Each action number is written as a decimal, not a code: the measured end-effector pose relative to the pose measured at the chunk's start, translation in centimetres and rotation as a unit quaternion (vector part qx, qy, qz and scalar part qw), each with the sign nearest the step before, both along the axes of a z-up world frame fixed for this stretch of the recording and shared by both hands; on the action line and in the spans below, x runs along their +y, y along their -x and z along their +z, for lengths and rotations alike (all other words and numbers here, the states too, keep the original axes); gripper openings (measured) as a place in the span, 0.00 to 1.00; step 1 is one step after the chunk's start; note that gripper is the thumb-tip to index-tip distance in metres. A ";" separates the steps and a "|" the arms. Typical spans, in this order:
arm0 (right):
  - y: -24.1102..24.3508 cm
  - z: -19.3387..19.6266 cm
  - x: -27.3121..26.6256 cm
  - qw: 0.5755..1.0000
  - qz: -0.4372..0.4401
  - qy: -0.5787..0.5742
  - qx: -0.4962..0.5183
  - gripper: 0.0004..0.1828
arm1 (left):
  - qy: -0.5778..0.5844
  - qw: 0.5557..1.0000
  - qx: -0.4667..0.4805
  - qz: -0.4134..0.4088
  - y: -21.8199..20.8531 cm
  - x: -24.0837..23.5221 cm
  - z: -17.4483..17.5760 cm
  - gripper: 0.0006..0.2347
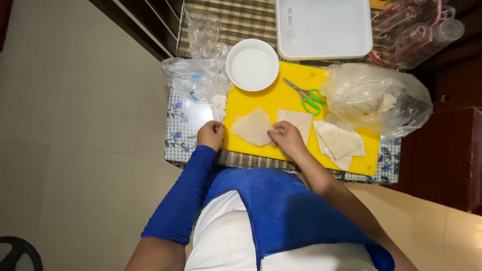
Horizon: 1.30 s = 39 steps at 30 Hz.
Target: The person separates thin square food wrappers by hand on a yellow cutting board, placing them into a plastic bag and forming a stack.
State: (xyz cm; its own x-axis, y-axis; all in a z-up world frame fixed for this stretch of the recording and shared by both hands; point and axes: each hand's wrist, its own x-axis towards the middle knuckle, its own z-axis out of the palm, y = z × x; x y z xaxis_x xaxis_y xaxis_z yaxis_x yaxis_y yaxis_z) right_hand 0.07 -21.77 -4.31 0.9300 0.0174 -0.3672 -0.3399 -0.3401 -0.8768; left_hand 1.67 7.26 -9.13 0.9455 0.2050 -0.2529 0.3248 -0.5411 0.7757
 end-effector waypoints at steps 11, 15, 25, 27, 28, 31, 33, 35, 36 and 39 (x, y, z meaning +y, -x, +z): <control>0.3 1.7 3.9 0.934 0.077 0.347 -0.038 0.27 | -0.029 0.985 -0.081 -0.149 0.0 -0.5 1.4 0.09; 0.2 0.0 3.9 0.948 0.068 0.300 -0.075 0.16 | 0.017 0.987 -0.055 -0.150 -0.3 -0.9 2.8 0.09; -0.8 -4.0 5.0 0.995 -0.083 0.020 -0.053 0.29 | 0.028 0.983 -0.056 -0.173 1.3 -0.3 3.3 0.09; -0.9 -3.6 4.8 0.993 -0.043 -0.013 -0.105 0.25 | 0.029 0.984 -0.037 -0.174 1.5 -0.5 3.8 0.09; -1.0 -3.0 4.4 0.991 -0.018 -0.029 -0.131 0.24 | 0.024 0.985 -0.022 -0.168 1.7 -0.5 4.1 0.09; -0.8 -0.3 1.9 0.997 0.034 -0.017 -0.061 0.17 | 0.029 0.985 -0.003 -0.170 1.4 -1.8 5.3 0.09; -0.1 2.1 -0.9 0.997 0.013 -0.028 -0.064 0.18 | 0.040 0.981 -0.019 -0.188 0.8 -3.4 6.6 0.09; 1.1 4.8 -4.6 0.996 -0.012 -0.058 -0.061 0.19 | 0.054 0.974 -0.048 -0.216 0.1 -5.8 8.1 0.10; 1.8 6.2 -6.7 0.995 -0.026 -0.083 -0.059 0.19 | 0.054 0.961 -0.098 -0.252 -0.2 -7.3 8.9 0.09; 4.4 10.0 -13.4 0.986 -0.110 -0.121 -0.024 0.20 | 0.060 0.915 -0.210 -0.340 -1.4 -12.5 11.7 0.10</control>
State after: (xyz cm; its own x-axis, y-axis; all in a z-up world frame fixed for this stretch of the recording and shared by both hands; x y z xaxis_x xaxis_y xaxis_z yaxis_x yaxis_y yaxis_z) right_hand -4.35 -35.15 5.64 0.9375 -0.1052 -0.3316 -0.3373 -0.0414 -0.9405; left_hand 3.06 -5.21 2.58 0.8626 -0.4728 0.1800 -0.3963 -0.4103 0.8214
